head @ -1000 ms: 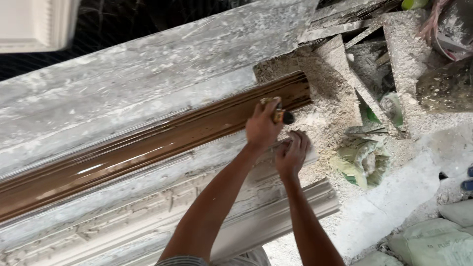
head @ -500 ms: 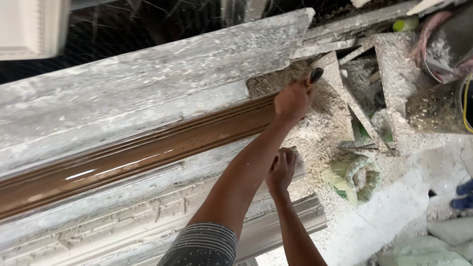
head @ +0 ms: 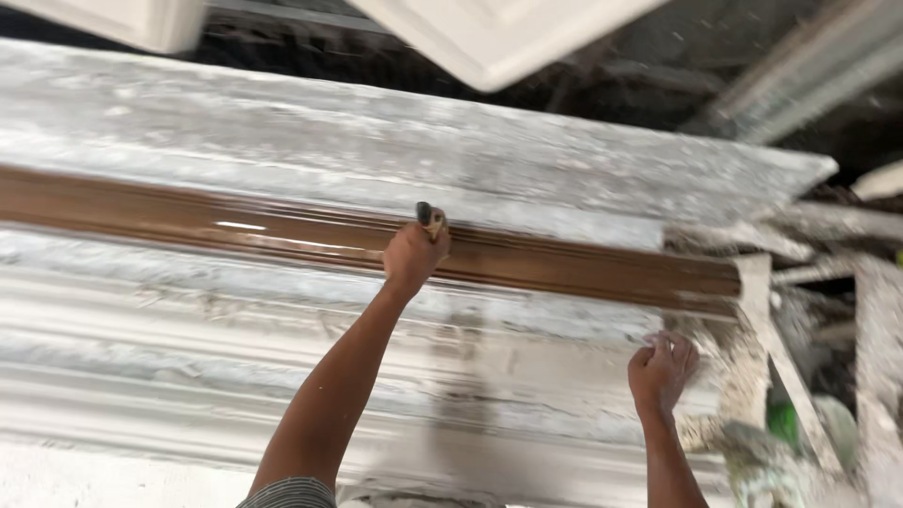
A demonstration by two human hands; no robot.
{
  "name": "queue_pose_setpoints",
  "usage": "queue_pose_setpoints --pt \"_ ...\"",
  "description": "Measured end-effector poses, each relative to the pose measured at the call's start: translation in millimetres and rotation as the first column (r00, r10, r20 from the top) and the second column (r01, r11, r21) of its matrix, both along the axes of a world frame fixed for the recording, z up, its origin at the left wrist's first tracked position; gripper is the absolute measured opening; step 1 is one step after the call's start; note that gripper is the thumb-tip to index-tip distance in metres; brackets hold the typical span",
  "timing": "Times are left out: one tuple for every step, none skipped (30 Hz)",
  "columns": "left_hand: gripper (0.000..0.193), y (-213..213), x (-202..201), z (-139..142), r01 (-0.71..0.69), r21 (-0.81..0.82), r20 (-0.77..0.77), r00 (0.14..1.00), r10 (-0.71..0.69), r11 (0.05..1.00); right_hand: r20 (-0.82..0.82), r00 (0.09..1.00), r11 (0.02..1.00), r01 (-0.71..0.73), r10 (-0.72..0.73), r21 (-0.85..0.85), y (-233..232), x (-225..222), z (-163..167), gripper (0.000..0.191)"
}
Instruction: The person carries a long plaster molding to a work table and brushes a brown stain along its recessed channel using a brush. They then fill a pink cup with water from a tap, scoop gypsum casting powder from a woven bag into a bowl, and mix the powder and water by hand in the bowl.
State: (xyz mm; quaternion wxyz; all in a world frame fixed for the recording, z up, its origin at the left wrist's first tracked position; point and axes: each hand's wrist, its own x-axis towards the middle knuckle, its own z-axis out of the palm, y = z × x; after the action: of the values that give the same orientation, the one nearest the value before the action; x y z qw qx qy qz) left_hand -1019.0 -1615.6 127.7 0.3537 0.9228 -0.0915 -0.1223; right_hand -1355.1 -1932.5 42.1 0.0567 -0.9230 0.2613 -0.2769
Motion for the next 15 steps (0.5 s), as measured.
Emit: queue_pose_setpoints --pt "0.035 32.4 14.3 4.4 -0.046 -0.029 0.016 0.999 0.047 0.999 -0.008 0.998 0.998 -0.059 0.059 -0.008 20.9 18.1 7.2 0.013" --pt "0.036 61.2 26.3 8.8 -0.090 -0.007 0.036 0.995 0.090 0.996 0.032 0.991 0.992 -0.128 0.128 0.007 48.3 40.5 12.4 0.013" --pt "0.037 89.8 37.9 12.8 -0.130 0.017 0.049 0.990 0.129 0.991 0.066 0.979 0.981 -0.194 0.192 0.023 82.6 62.6 16.2 0.015" --pt "0.038 119.4 48.8 17.4 -0.163 0.041 0.063 0.985 0.161 0.986 0.101 0.963 0.967 -0.253 0.248 0.039 121.7 84.8 20.1 0.017" --pt "0.039 147.5 58.6 21.0 -0.187 0.040 0.053 0.981 0.185 0.981 0.129 0.949 0.951 -0.299 0.288 0.082 162.7 107.7 23.0 0.018" --pt "0.040 176.2 68.8 24.7 -0.211 0.039 0.045 0.977 0.209 0.977 0.160 0.932 0.930 -0.346 0.325 0.124 208.0 130.7 25.0 0.019" --pt "0.041 205.4 80.2 28.3 -0.229 0.037 0.040 0.973 0.228 0.973 0.170 0.913 0.910 -0.393 0.371 0.128 255.1 151.3 26.8 0.020" --pt "0.041 234.7 92.2 31.4 -0.233 0.028 0.058 0.971 0.231 0.972 0.182 0.894 0.891 -0.435 0.410 0.131 302.9 170.5 27.8 0.021" --pt "0.042 265.2 103.2 33.5 -0.232 0.023 0.078 0.970 0.230 0.972 0.183 0.862 0.860 -0.496 0.472 0.118 349.1 191.3 28.6 0.021" --pt "0.045 297.1 112.7 34.6 -0.224 0.026 0.093 0.971 0.221 0.974 0.182 0.832 0.829 -0.547 0.524 0.114 395.7 211.7 28.6 0.021" --pt "0.045 328.9 112.7 32.0 -0.240 0.031 0.061 0.969 0.238 0.970 0.172 0.807 0.800 -0.586 0.564 0.127 447.5 218.1 27.2 0.022" --pt "0.046 357.0 125.1 33.2 -0.255 0.027 0.058 0.966 0.253 0.967 0.170 0.802 0.795 -0.593 0.572 0.125 498.7 239.8 23.6 0.022" --pt "0.046 383.0 143.4 38.1 -0.267 0.011 0.067 0.962 0.265 0.964 0.174 0.797 0.793 -0.599 0.578 0.108 544.4 268.7 22.3 0.023" --pt "0.041 404.3 150.2 38.6 -0.247 0.005 0.084 0.966 0.246 0.969 0.131 0.790 0.784 -0.612 0.600 0.101 577.7 279.1 25.3 0.024" --pt "0.036 432.6 152.5 38.6 -0.243 0.014 0.088 0.967 0.241 0.970 0.093 0.805 0.789 -0.593 0.586 0.163 618.2 283.6 25.4 0.024"
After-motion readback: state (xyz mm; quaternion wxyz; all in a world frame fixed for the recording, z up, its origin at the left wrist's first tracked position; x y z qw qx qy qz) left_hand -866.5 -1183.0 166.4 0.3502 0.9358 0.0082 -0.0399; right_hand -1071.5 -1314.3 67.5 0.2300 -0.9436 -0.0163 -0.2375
